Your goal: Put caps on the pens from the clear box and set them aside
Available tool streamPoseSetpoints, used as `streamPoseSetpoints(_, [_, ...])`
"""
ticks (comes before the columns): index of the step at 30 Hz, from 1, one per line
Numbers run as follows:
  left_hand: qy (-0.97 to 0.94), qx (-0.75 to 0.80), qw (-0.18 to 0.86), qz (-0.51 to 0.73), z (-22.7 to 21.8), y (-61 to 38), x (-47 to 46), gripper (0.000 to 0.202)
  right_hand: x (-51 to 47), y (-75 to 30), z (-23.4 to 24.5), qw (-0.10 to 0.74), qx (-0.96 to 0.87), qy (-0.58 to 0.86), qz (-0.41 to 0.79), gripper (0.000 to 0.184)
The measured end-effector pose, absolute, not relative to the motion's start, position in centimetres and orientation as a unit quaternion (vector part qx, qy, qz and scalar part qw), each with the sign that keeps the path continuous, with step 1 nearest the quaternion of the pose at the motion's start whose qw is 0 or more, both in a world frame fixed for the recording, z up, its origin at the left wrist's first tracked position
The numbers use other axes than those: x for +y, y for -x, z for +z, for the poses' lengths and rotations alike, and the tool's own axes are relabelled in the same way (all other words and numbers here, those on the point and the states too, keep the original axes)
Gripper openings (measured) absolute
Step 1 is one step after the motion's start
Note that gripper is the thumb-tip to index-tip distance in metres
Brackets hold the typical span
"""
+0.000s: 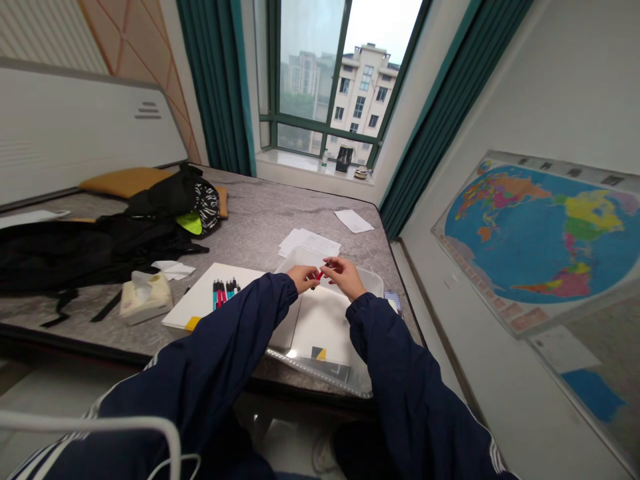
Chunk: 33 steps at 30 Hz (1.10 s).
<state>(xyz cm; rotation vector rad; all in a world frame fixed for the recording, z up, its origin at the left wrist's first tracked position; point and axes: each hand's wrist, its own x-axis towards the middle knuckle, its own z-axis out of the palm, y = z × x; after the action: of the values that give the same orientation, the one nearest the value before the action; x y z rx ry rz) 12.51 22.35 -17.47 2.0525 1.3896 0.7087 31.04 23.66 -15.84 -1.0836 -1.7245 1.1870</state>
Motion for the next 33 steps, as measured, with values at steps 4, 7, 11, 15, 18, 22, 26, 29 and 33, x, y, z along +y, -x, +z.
streamPoseSetpoints(4, [-0.698, 0.606, 0.174, 0.339, -16.7, -12.3, 21.9, 0.014, 22.2, -31.1, -17.4, 0.152, -0.694, 0.534, 0.459, 0.047])
streamPoseSetpoints(7, [-0.680, 0.599, 0.166, 0.388, -15.8, -12.5, 21.0, 0.013, 20.4, -30.7, -18.7, -0.062, -0.749, 0.490, 0.441, 0.037])
streamPoseSetpoints(11, [-0.699, 0.570, 0.167, 0.399, -15.0, -12.6, 19.3, 0.016, 18.1, -30.0, -20.3, -0.122, -0.802, 0.413, 0.415, 0.030])
streamPoseSetpoints(15, [-0.699, 0.566, 0.163, 0.406, -14.3, -12.7, 18.2, 0.017, 16.9, -29.3, -20.9, -0.070, -0.860, 0.387, 0.326, 0.025])
streamPoseSetpoints(18, [-0.694, 0.566, 0.173, 0.410, -14.0, -12.6, 18.4, 0.016, 16.3, -28.2, -20.3, -0.063, -0.901, 0.324, 0.283, 0.017])
streamPoseSetpoints(22, [-0.694, 0.560, 0.193, 0.409, -14.4, -12.6, 19.4, 0.014, 14.8, -26.1, -19.6, -0.062, -0.944, 0.182, 0.269, 0.033])
streamPoseSetpoints(26, [-0.707, 0.561, 0.193, 0.383, -15.2, -12.5, 20.3, 0.014, 13.1, -24.6, -20.2, -0.062, -0.960, 0.128, 0.243, 0.026])
streamPoseSetpoints(29, [-0.725, 0.562, 0.175, 0.357, -15.7, -12.3, 20.8, 0.013, 12.7, -24.1, -20.8, -0.042, -0.967, 0.117, 0.220, 0.021])
streamPoseSetpoints(33, [-0.747, 0.557, 0.146, 0.332, -16.1, -12.1, 21.4, 0.013, 13.3, -23.7, -21.0, -0.044, -0.973, 0.120, 0.194, 0.014])
